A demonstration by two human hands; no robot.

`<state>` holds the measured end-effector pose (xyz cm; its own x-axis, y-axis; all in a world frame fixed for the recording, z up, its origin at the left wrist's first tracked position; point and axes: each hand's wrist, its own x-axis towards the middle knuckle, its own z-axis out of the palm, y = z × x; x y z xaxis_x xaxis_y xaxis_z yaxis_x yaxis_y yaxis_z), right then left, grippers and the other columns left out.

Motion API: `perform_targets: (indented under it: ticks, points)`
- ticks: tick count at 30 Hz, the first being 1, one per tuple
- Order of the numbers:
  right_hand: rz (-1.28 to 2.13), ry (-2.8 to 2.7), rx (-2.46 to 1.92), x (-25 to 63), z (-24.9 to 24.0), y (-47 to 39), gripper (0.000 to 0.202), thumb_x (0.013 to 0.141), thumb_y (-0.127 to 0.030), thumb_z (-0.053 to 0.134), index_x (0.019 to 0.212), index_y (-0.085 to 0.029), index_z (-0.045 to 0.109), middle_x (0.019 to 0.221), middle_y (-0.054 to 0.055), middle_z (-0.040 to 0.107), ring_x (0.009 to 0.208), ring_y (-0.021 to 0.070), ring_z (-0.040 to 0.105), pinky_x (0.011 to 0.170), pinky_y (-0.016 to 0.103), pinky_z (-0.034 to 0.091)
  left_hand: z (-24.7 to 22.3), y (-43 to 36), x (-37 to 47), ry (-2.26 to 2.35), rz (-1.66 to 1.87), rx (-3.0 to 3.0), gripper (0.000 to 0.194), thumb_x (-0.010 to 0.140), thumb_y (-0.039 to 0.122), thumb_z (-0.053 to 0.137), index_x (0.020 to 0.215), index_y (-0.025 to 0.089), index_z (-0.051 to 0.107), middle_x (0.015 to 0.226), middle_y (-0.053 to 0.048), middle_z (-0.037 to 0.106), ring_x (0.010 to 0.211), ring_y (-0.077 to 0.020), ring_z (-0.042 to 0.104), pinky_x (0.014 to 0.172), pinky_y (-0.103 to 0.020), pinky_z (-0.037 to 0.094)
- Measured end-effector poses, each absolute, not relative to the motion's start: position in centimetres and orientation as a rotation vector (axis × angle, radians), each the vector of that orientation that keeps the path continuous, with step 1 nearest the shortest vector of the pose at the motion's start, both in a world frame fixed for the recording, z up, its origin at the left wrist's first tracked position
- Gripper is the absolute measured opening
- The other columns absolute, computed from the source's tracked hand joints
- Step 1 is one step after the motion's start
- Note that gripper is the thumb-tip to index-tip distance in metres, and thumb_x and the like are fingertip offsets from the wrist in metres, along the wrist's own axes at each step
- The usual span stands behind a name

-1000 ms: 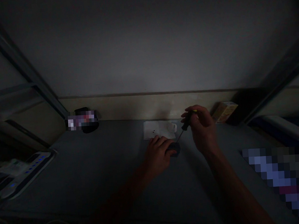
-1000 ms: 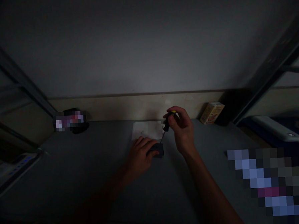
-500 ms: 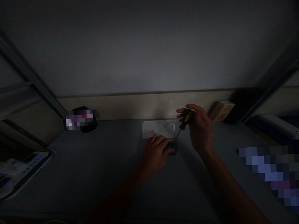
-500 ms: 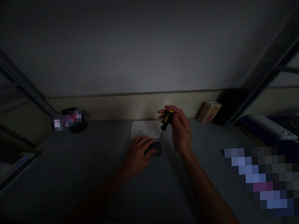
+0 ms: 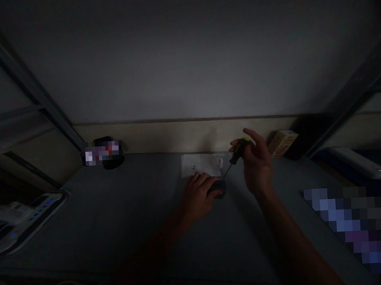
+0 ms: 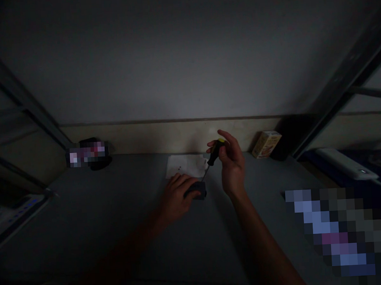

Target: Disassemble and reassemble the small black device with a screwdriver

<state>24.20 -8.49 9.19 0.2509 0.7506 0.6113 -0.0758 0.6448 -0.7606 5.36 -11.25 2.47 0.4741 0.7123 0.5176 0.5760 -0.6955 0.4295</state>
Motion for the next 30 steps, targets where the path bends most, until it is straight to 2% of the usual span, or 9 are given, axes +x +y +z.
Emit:
perform_targets:
  ticks: [3, 6, 10, 12, 16, 20, 23, 26, 30]
  points:
    - [0.655, -1.187, -0.678, 24.12, 9.07, -8.24, 0.022, 0.100, -0.039, 0.057, 0.118, -0.030, 0.067, 0.108, 0.005, 0.072, 0.085, 0.0193, 0.069, 0.068, 0.034, 0.053, 2.49, -11.21, 5.38, 1.121, 1.012, 2.524, 0.028, 0.097, 0.032, 0.070, 0.123, 0.023, 0.065, 0.116, -0.004, 0.069, 0.111, -0.0259, 0.058, 0.100, -0.045, 0.051]
    - [0.522, -1.141, -0.731, 24.16, 8.84, -7.96, 0.017, 0.092, -0.036, 0.070, 0.108, -0.030, 0.069, 0.113, 0.004, 0.068, 0.090, 0.0183, 0.066, 0.067, 0.030, 0.052, 2.52, -11.21, 5.39, 1.124, 1.008, 2.521, 0.028, 0.098, 0.033, 0.070, 0.123, 0.024, 0.065, 0.116, -0.004, 0.069, 0.111, -0.0264, 0.058, 0.101, -0.047, 0.051]
    - [0.446, -1.087, -0.773, 24.49, 8.66, -7.87, 0.017, 0.083, -0.030, 0.081, 0.097, -0.028, 0.071, 0.091, -0.001, 0.062, 0.079, 0.0147, 0.059, 0.066, 0.027, 0.050, 2.53, -11.28, 5.35, 1.115, 1.004, 2.514, 0.027, 0.098, 0.032, 0.069, 0.124, 0.023, 0.066, 0.116, -0.004, 0.070, 0.111, -0.0260, 0.059, 0.103, -0.046, 0.050]
    - [0.494, -1.074, -0.758, 24.61, 8.72, -7.98, 0.019, 0.085, -0.028, 0.079, 0.103, -0.029, 0.073, 0.089, -0.001, 0.062, 0.079, 0.0146, 0.060, 0.069, 0.028, 0.050, 2.50, -11.30, 5.31, 1.111, 1.008, 2.518, 0.028, 0.098, 0.032, 0.069, 0.124, 0.023, 0.065, 0.118, -0.004, 0.069, 0.112, -0.0257, 0.058, 0.104, -0.046, 0.050]
    - [0.581, -1.097, -0.701, 24.47, 8.93, -8.25, 0.043, 0.094, -0.030, 0.066, 0.136, -0.036, 0.062, 0.103, 0.002, 0.069, 0.090, 0.0196, 0.068, 0.082, 0.038, 0.054, 2.45, -11.31, 5.30, 1.116, 1.023, 2.532, 0.027, 0.099, 0.033, 0.068, 0.123, 0.023, 0.066, 0.116, -0.004, 0.069, 0.111, -0.0250, 0.058, 0.101, -0.045, 0.051]
    - [0.639, -1.138, -0.696, 24.03, 8.90, -8.29, 0.027, 0.101, -0.038, 0.054, 0.124, -0.031, 0.067, 0.107, 0.005, 0.071, 0.090, 0.0208, 0.069, 0.079, 0.038, 0.054, 2.53, -11.35, 5.28, 1.100, 1.029, 2.524, 0.026, 0.099, 0.032, 0.068, 0.124, 0.024, 0.066, 0.116, -0.004, 0.069, 0.111, -0.0255, 0.059, 0.101, -0.045, 0.051]
    - [0.585, -1.146, -0.735, 23.78, 8.86, -8.19, 0.023, 0.094, -0.036, 0.068, 0.116, -0.032, 0.067, 0.106, 0.002, 0.068, 0.091, 0.0186, 0.066, 0.074, 0.032, 0.053, 2.61, -11.36, 5.19, 1.087, 1.036, 2.516, 0.027, 0.099, 0.031, 0.067, 0.126, 0.025, 0.065, 0.117, -0.004, 0.069, 0.113, -0.0254, 0.059, 0.102, -0.046, 0.051]
    - [0.495, -1.145, -0.800, 23.85, 8.88, -8.15, 0.028, 0.084, -0.029, 0.079, 0.110, -0.033, 0.069, 0.092, -0.002, 0.062, 0.081, 0.0160, 0.061, 0.065, 0.027, 0.050, 2.60, -11.33, 5.12, 1.089, 1.032, 2.512, 0.028, 0.099, 0.032, 0.067, 0.127, 0.027, 0.065, 0.116, -0.004, 0.069, 0.113, -0.0251, 0.060, 0.102, -0.046, 0.052]
    - [0.584, -1.145, -0.761, 24.23, 8.78, -8.20, 0.033, 0.090, -0.028, 0.072, 0.122, -0.034, 0.068, 0.100, 0.001, 0.069, 0.088, 0.0185, 0.066, 0.077, 0.034, 0.055, 2.50, -11.30, 5.20, 1.104, 1.033, 2.516, 0.029, 0.100, 0.035, 0.066, 0.127, 0.027, 0.065, 0.117, -0.005, 0.069, 0.112, -0.0251, 0.060, 0.104, -0.047, 0.051]
